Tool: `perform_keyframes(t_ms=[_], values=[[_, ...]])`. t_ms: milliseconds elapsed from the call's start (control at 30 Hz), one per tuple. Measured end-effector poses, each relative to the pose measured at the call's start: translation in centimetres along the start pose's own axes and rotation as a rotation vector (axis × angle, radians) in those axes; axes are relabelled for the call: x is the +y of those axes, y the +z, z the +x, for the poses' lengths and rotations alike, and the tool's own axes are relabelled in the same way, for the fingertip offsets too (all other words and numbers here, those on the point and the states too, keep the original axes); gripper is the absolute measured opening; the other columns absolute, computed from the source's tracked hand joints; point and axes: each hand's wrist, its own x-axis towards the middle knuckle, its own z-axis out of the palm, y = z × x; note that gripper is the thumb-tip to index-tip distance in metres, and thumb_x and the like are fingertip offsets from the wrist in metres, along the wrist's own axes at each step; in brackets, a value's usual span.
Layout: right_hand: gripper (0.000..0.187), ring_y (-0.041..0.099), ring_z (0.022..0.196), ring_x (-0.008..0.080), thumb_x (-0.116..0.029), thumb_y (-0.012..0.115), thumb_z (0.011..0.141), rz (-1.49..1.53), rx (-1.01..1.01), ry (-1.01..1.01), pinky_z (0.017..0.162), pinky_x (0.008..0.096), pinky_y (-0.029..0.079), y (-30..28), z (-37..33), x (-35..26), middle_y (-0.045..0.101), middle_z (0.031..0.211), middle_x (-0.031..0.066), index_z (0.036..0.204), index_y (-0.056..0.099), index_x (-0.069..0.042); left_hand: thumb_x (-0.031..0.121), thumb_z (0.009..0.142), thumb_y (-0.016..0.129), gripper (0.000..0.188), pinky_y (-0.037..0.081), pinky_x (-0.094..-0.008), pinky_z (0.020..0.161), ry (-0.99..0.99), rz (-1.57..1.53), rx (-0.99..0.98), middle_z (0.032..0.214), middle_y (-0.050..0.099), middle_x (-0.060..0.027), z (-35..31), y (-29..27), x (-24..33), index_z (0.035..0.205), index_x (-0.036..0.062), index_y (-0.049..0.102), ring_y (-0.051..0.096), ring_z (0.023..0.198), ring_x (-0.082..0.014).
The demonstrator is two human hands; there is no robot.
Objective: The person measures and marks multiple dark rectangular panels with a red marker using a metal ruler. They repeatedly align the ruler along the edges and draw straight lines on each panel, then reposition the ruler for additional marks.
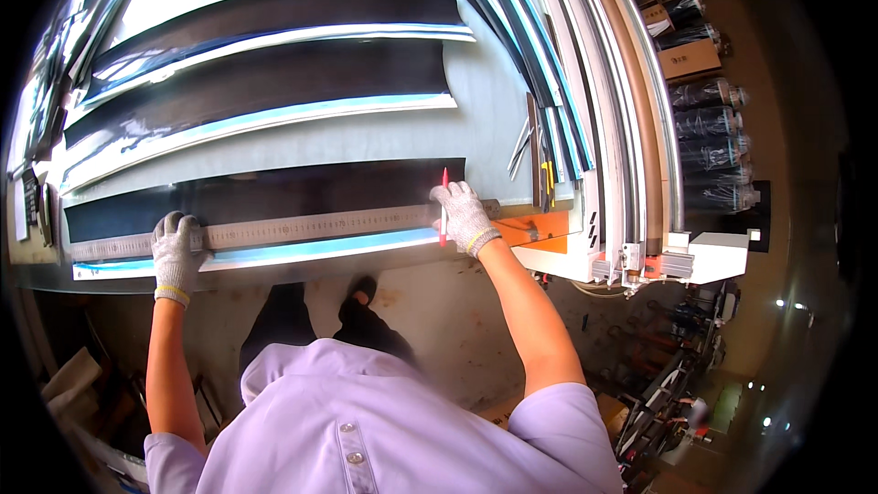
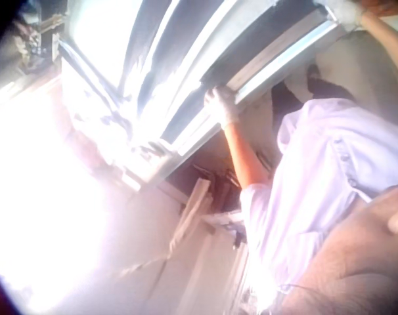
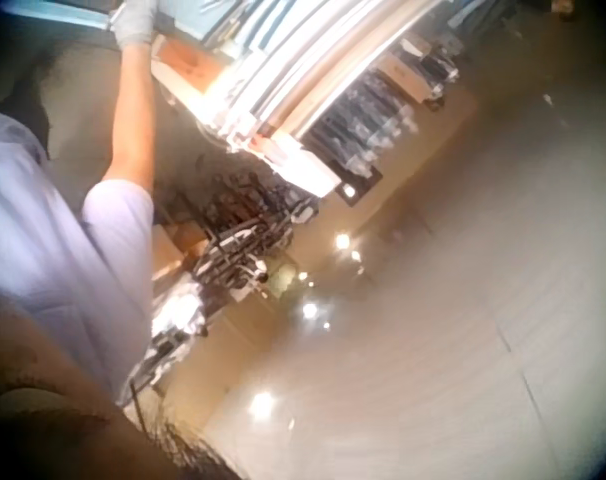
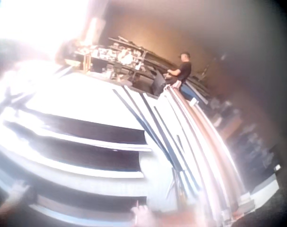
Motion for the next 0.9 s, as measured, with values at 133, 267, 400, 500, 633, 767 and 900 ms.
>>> perform_keyframes(t_ms=[133,267,400,500,633,767,900], values=[[0.048,0.058,0.111,0.0386,-0.014,0.083,0.072,0.016,-0.001,0.052,0.096,0.048,0.05,-0.1,-0.4,-0.9,0.062,0.109,0.0165,0.116,0.063,-0.009,0.014,0.051,0.096,0.073,0.042,-0.0524,0.109,0.031,-0.093,-0.031,0.134,0.056,-0.0154,0.1,-0.8,-0.3,0.117,0.0137,0.064,0.049,0.13,-0.0424],[0.046,0.059,0.11,0.0373,-0.017,0.084,0.073,-0.081,0.017,0.151,0.094,0.0476,0.051,-0.3,0.0,-3.2,0.062,0.107,0.0154,0.114,0.063,-0.011,0.017,0.049,0.097,0.067,0.042,-0.0528,0.109,0.025,-0.084,-0.066,0.133,0.055,-0.0153,0.3,-0.6,0.2,0.107,0.0132,0.064,0.048,0.131,-0.0419],[0.047,0.06,0.11,0.0354,-0.028,0.087,0.074,0.397,0.204,0.197,0.095,0.0474,0.05,2.2,5.1,-11.2,0.062,0.105,0.0132,0.112,0.064,-0.012,0.022,0.054,0.096,0.056,0.044,-0.0514,0.104,-0.015,-0.041,-0.222,0.128,0.057,-0.0147,1.7,-2.4,1.8,0.101,0.0122,0.066,0.052,0.125,-0.0398],[0.05,0.06,0.11,0.0352,-0.034,0.087,0.074,0.167,0.395,-0.021,0.098,0.0505,0.046,2.1,10.7,-19.5,0.064,0.106,0.0125,0.113,0.065,-0.013,0.019,0.067,0.089,0.042,0.044,-0.0512,0.103,0.124,-0.058,-0.144,0.122,0.059,-0.0145,0.0,-0.9,0.9,0.101,0.0097,0.067,0.054,0.12,-0.039],[0.051,0.064,0.109,0.0344,-0.039,0.086,0.076,0.203,0.049,0.054,0.096,0.0484,0.046,3.6,16.1,-24.0,0.071,0.11,0.0129,0.118,0.067,-0.016,0.019,0.062,0.093,0.066,0.043,-0.052,0.105,0.041,-0.205,-0.123,0.124,0.058,-0.0137,-0.9,-1.8,0.5,0.12,0.0109,0.062,0.053,0.122,-0.0394],[0.028,0.069,0.092,0.0316,-0.034,0.082,0.08,0.206,0.207,-0.092,0.085,0.0451,0.047,4.6,15.4,-24.5,0.072,0.092,0.0097,0.097,0.069,-0.015,0.022,0.06,0.095,0.076,0.042,-0.0522,0.107,0.08,-0.129,-0.136,0.129,0.056,-0.0148,-1.7,-2.2,0.6,0.126,0.0107,0.06,0.051,0.124,-0.0395],[0.027,0.065,0.086,0.0305,-0.027,0.083,0.075,0.213,0.538,-0.267,0.08,0.0445,0.046,1.0,15.7,-25.1,0.067,0.086,0.0081,0.092,0.067,-0.015,0.023,0.06,0.095,0.081,0.041,-0.0529,0.109,0.024,-0.1,-0.063,0.133,0.055,-0.0165,-1.2,-2.0,0.6,0.131,0.01,0.058,0.05,0.126,-0.0409]])
